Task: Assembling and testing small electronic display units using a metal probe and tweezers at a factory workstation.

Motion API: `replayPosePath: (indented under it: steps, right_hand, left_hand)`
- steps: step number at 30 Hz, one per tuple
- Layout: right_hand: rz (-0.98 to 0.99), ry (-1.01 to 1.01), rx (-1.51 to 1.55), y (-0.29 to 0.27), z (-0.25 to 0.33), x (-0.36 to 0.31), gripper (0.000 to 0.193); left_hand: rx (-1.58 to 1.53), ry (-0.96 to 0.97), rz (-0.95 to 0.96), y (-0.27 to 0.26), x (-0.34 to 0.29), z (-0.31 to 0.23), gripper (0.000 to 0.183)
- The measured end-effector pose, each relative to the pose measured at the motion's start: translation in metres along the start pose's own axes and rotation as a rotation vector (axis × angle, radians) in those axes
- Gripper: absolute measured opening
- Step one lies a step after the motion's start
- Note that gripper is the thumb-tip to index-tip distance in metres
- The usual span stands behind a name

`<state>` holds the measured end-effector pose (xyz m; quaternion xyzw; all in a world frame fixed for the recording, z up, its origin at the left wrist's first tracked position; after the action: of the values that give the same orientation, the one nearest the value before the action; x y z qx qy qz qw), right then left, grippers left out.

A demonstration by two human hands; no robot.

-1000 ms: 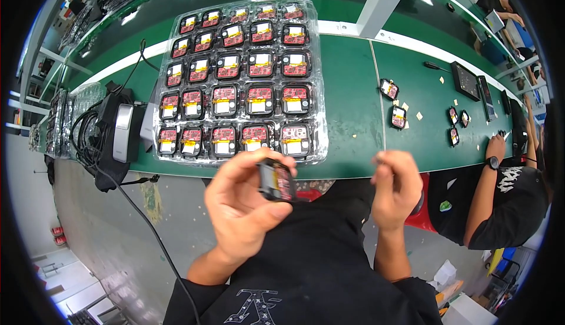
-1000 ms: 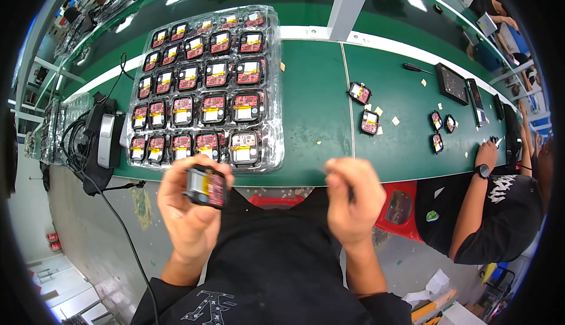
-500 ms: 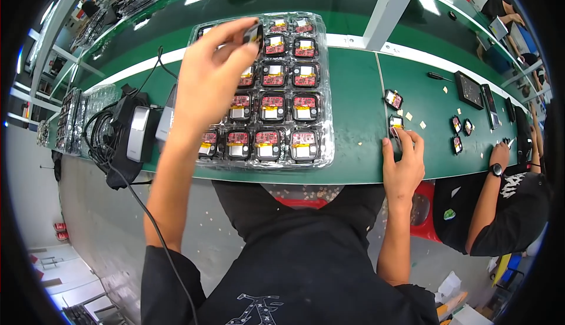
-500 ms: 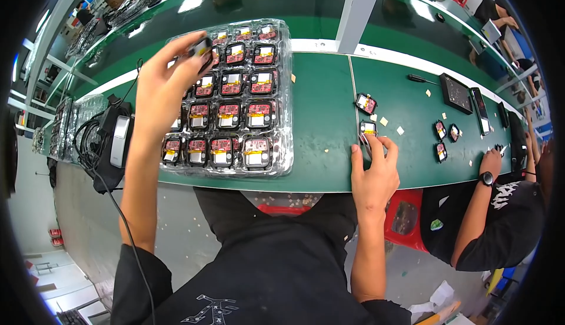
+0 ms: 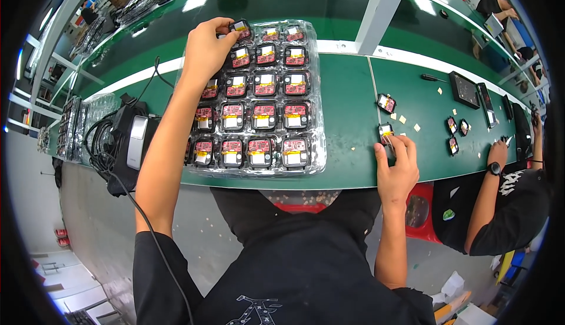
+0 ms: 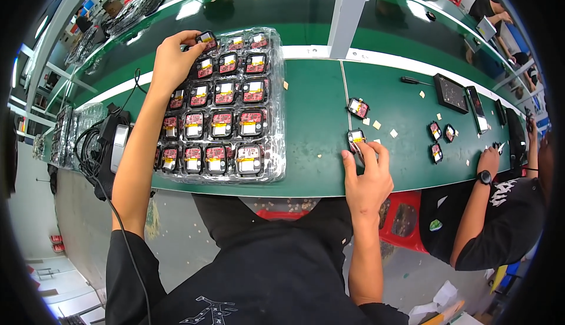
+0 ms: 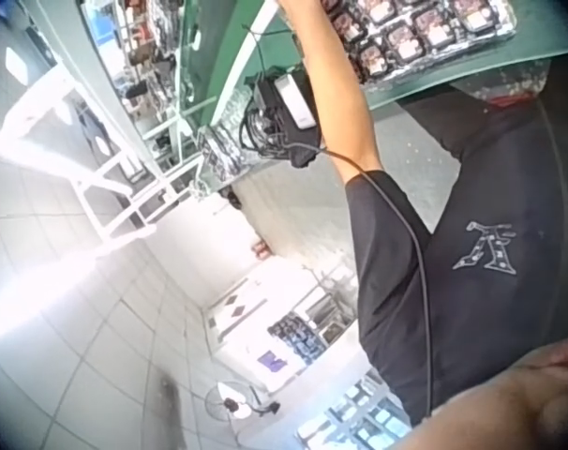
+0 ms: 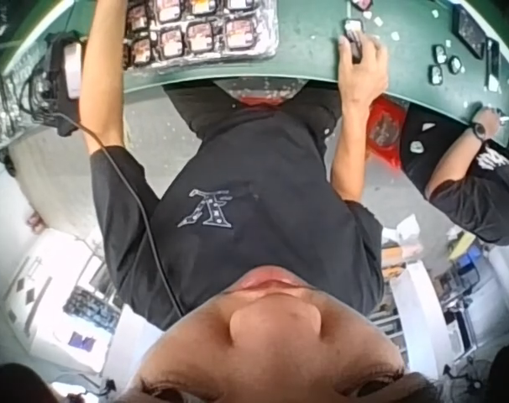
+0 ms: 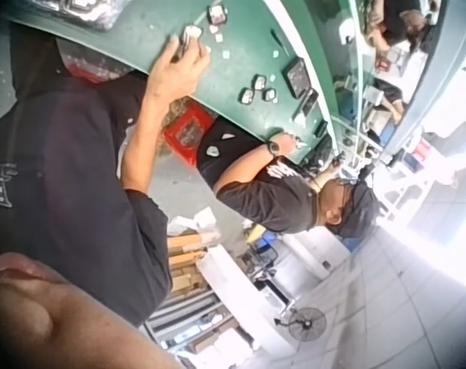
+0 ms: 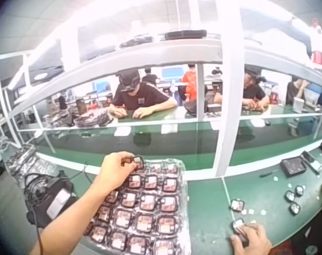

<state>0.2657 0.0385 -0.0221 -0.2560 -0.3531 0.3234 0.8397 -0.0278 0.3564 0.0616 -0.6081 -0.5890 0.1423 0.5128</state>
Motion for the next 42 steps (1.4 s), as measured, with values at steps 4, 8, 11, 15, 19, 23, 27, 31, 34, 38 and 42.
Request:
replayPosePath:
  steps: [4,8,11,15,19,23,27,31,34,38,42]
  right_hand:
    - [-0.005,-0.004,0.004,-0.001,0.001,0.000,0.026]
    - [-0.010,-0.017,0.004,-0.001,0.001,0.001,0.025]
    - [-0.012,-0.019,0.011,-0.002,0.002,0.001,0.025]
    - [-0.016,-0.028,0.015,-0.001,0.003,0.001,0.024]
    - [-0.009,-0.010,0.013,-0.002,-0.002,0.001,0.022]
    - [-0.005,0.003,0.028,-0.001,-0.004,0.000,0.021]
    - [0.008,0.023,0.039,-0.002,-0.004,0.000,0.021]
    - [-0.031,-0.096,0.043,-0.004,-0.002,0.001,0.022]
    - [0.064,0.088,0.463,-0.006,-0.007,-0.002,0.025]
    - [0.074,-0.039,0.690,-0.029,0.022,-0.017,0.037]
    - [0.155,-0.245,0.877,-0.039,0.058,-0.027,0.048]
  left_hand:
    - [0.045,0.073,-0.023,-0.003,-0.002,-0.009,0.035]
    - [0.206,0.140,0.061,0.004,0.000,-0.012,0.036]
    - [0.262,0.280,0.095,0.010,0.000,-0.012,0.033]
    - [0.435,0.356,0.002,0.010,-0.007,-0.016,0.033]
    - [0.398,0.390,0.057,0.010,-0.009,-0.035,0.031]
    - [0.380,0.404,0.096,0.013,-0.009,-0.033,0.031]
    - [0.475,0.481,0.076,0.016,-0.011,-0.033,0.032]
    - [0.492,0.546,-0.055,-0.005,-0.016,-0.051,0.036]
    - [0.342,0.480,-0.095,-0.024,-0.024,-0.070,0.032]
    - [0.107,0.511,-0.006,-0.040,-0.073,-0.125,0.031]
    - [-0.325,0.547,0.317,-0.034,-0.145,-0.172,0.040]
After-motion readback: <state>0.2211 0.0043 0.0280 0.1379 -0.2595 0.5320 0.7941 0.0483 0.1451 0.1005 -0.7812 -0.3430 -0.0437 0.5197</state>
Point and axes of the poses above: each hand's wrist, its own x-axis towards the middle knuckle, its own y-axis out of the palm, z = x × y, the point moved 8 cm from there along x, towards the middle knuckle, and after that the axes turned 7 degrees about x, right-handed, at the moved point
